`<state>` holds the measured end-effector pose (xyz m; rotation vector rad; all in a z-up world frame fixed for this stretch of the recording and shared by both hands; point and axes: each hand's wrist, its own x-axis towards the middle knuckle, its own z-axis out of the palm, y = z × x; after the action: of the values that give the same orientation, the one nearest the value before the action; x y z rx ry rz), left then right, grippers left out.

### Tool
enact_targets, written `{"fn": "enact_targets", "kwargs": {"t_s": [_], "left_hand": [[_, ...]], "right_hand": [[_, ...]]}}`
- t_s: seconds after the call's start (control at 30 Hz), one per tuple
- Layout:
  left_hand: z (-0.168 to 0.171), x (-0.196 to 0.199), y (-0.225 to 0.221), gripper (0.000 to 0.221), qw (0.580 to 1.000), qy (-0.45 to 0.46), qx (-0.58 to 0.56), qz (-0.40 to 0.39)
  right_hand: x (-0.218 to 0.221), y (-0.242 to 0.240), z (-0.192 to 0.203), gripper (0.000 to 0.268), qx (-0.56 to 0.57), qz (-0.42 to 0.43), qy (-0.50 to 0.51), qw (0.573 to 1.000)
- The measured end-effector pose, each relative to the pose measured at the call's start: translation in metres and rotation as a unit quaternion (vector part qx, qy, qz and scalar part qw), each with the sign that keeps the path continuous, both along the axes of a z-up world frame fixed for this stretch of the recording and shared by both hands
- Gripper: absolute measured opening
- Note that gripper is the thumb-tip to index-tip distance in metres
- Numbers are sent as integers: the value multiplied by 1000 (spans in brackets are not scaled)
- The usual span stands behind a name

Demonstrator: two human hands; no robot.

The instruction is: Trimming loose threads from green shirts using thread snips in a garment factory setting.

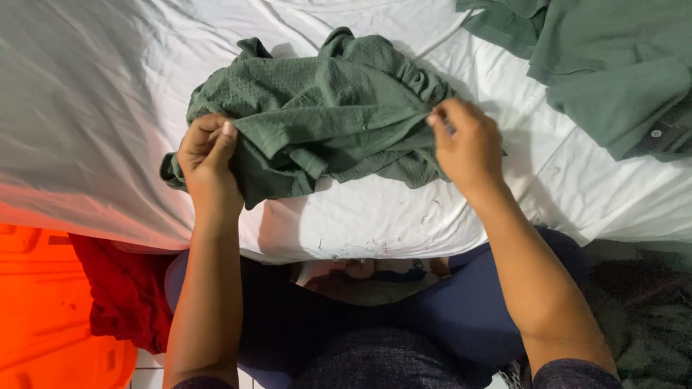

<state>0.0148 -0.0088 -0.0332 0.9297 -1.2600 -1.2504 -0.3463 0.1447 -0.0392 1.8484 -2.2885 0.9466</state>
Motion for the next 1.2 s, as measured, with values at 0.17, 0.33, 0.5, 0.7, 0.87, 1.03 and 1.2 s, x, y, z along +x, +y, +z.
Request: {"fn": "enact_targets", "kwargs": {"t_s": [0.17,0.33,0.5,0.7,0.87,1.03,1.2], "left_hand": [[23,11,1,4,996,81,6,37],[41,11,7,11,995,75,-32,65],[75,16,23,73,975,-165,-139,-63],[70,10,33,38,830,-520,-194,-47],[74,-6,36,60,784,-551,-282,-53],[35,6,22,41,770,-579,-268,-22],[39,12,22,6,894,-365,-256,48]], "right_hand": [[-4,14,40,10,-119,-33,-347,929],[-30,27,47,12,-183,-32,-450,874],[-32,50,92,8,99,190,-464,860],[0,15,49,7,-3,129,-174,976],[35,-16,26,23,-54,141,-47,987],[41,-28,37,49,160,62,2,985],[24,-15,29,20,-4,85,-38,996]]}}
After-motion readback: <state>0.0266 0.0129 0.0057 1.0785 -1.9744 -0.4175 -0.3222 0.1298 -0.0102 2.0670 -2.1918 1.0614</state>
